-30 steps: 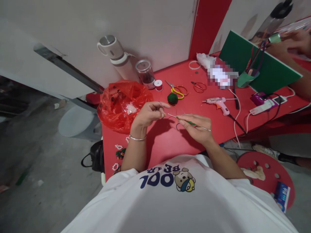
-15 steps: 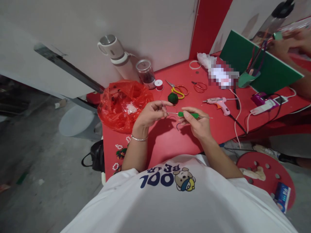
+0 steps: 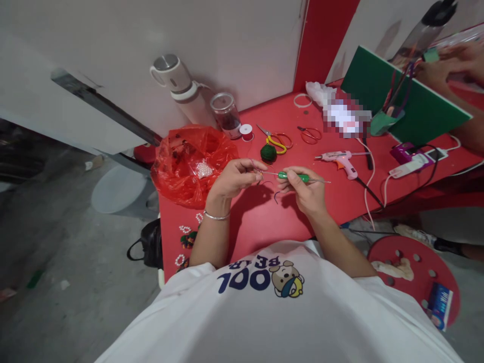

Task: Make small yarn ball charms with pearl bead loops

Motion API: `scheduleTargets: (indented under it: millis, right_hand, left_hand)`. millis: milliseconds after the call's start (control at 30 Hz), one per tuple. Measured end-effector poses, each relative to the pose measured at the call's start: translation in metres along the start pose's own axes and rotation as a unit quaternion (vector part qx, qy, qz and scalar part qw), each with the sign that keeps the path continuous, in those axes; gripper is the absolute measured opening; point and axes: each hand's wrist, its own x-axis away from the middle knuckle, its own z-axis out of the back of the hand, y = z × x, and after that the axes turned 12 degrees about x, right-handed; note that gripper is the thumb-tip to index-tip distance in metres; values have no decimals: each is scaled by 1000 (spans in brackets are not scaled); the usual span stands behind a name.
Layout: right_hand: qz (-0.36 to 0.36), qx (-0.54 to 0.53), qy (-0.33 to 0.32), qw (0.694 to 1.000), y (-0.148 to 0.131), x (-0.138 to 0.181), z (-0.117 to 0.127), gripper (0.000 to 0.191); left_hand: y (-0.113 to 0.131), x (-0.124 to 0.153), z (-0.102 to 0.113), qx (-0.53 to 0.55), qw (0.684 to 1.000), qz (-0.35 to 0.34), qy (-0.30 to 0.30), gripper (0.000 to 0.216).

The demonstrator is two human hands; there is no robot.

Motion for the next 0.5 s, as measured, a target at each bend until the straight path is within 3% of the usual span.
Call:
scheduleTargets:
  millis: [500]
  right_hand:
    - [10,-7,12,1000,3,0,-1,39]
  left_hand:
    - [-1,-2,0,42,999,13,27,30]
